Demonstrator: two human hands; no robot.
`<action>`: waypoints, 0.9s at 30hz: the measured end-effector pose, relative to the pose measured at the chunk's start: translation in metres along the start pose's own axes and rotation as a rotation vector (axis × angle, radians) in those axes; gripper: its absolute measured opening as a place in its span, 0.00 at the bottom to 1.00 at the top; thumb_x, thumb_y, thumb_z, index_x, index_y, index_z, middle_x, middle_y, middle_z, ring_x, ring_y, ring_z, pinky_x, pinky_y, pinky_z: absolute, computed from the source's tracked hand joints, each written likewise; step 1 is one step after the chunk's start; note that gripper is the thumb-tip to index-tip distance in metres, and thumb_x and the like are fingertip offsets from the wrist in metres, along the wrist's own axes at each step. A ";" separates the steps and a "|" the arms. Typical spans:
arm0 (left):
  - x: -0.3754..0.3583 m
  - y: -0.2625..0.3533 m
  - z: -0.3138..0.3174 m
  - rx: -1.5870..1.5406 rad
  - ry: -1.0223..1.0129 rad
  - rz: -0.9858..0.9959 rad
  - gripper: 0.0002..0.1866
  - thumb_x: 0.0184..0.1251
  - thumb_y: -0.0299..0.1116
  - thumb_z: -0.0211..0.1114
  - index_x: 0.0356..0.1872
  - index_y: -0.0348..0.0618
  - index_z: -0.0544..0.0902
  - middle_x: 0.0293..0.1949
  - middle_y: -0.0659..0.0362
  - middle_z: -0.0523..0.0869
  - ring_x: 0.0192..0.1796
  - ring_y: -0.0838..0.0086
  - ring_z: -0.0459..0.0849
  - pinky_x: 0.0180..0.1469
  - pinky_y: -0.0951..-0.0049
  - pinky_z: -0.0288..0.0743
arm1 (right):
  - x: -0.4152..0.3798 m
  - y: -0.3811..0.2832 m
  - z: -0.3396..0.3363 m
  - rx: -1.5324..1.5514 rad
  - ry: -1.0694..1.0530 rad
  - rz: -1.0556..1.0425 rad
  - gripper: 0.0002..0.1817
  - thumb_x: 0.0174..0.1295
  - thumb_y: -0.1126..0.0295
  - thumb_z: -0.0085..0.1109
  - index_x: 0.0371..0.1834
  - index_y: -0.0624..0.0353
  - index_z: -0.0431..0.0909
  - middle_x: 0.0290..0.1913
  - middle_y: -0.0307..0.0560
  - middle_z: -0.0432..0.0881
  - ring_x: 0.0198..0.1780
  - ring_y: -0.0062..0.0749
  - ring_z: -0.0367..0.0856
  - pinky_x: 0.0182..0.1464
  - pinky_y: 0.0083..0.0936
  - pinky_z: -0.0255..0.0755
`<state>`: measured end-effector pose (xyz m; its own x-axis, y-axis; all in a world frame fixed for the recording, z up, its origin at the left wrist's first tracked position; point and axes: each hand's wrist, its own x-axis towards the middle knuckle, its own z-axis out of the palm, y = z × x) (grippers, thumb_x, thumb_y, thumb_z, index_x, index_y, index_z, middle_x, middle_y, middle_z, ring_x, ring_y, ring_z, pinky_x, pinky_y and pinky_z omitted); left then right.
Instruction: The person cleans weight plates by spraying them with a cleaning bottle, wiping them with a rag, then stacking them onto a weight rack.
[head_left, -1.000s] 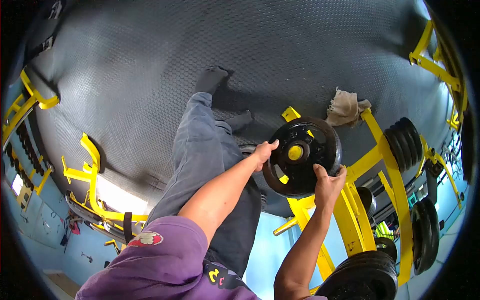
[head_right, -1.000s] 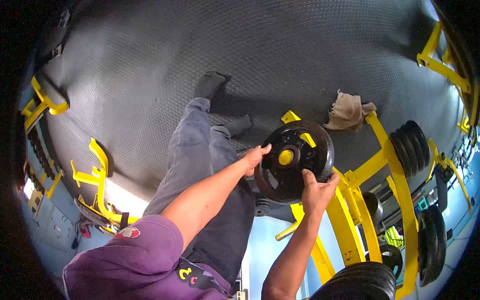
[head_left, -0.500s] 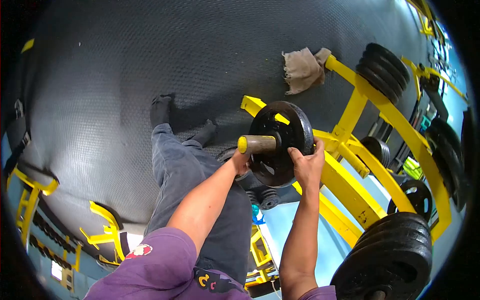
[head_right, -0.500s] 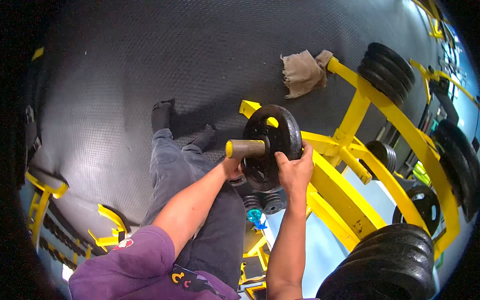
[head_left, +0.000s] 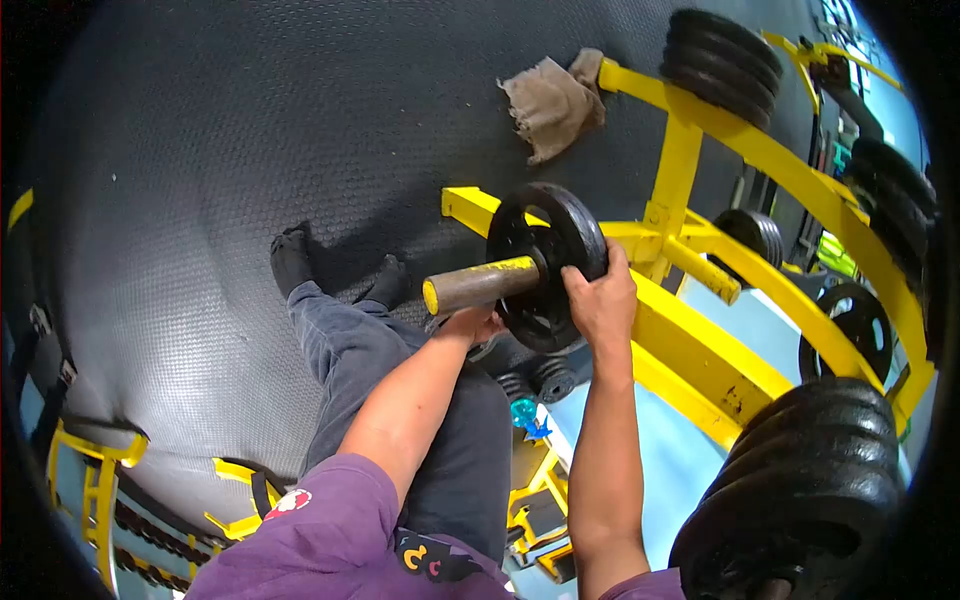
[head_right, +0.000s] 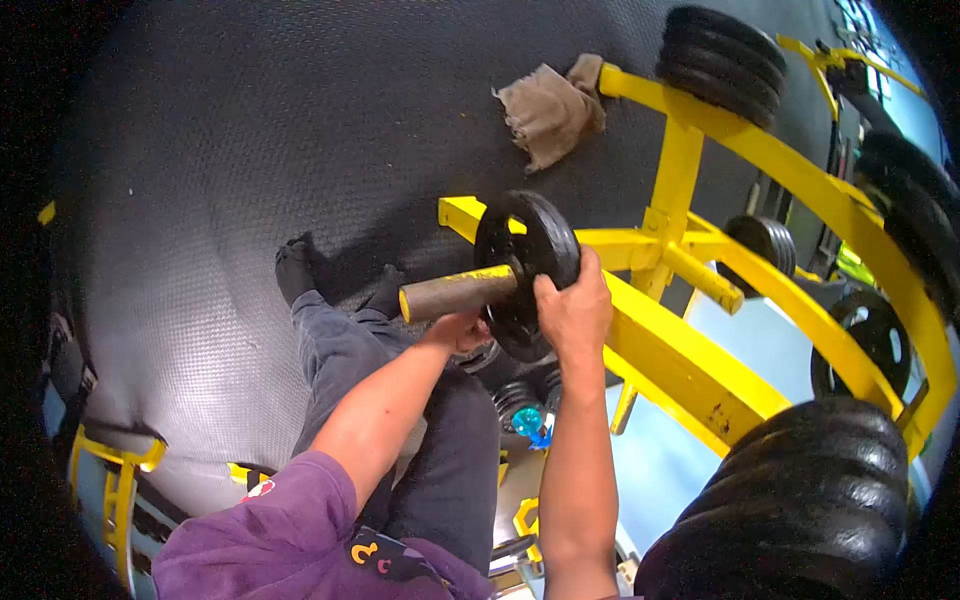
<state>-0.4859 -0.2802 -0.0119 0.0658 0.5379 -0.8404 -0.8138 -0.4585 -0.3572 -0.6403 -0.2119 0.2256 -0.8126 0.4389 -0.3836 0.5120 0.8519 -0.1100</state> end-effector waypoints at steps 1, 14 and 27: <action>0.057 -0.018 -0.031 -0.187 -0.216 -0.069 0.12 0.77 0.44 0.55 0.40 0.47 0.74 0.23 0.57 0.77 0.21 0.67 0.78 0.32 0.52 0.84 | -0.001 -0.001 -0.001 -0.018 -0.002 -0.017 0.33 0.51 0.63 0.66 0.62 0.62 0.73 0.54 0.67 0.81 0.56 0.61 0.80 0.60 0.45 0.72; -0.061 0.004 0.020 0.018 -0.066 -0.035 0.18 0.77 0.53 0.54 0.52 0.51 0.77 0.31 0.64 0.76 0.29 0.72 0.75 0.53 0.38 0.75 | -0.008 -0.001 0.002 -0.371 0.200 -0.183 0.34 0.50 0.59 0.69 0.64 0.54 0.75 0.50 0.56 0.76 0.54 0.53 0.74 0.58 0.45 0.68; -0.364 -0.026 -0.050 1.078 0.179 0.065 0.30 0.70 0.53 0.61 0.67 0.49 0.73 0.47 0.62 0.81 0.46 0.71 0.77 0.45 0.63 0.73 | -0.315 -0.014 -0.032 0.370 -0.263 0.370 0.24 0.55 0.56 0.66 0.51 0.59 0.83 0.52 0.55 0.84 0.56 0.51 0.80 0.59 0.43 0.73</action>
<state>-0.4598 -0.4996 0.2832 0.0167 0.3849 -0.9228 -0.8907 0.4251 0.1612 -0.4003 -0.3533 0.3774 -0.4889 0.5620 -0.6672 0.8502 0.4782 -0.2202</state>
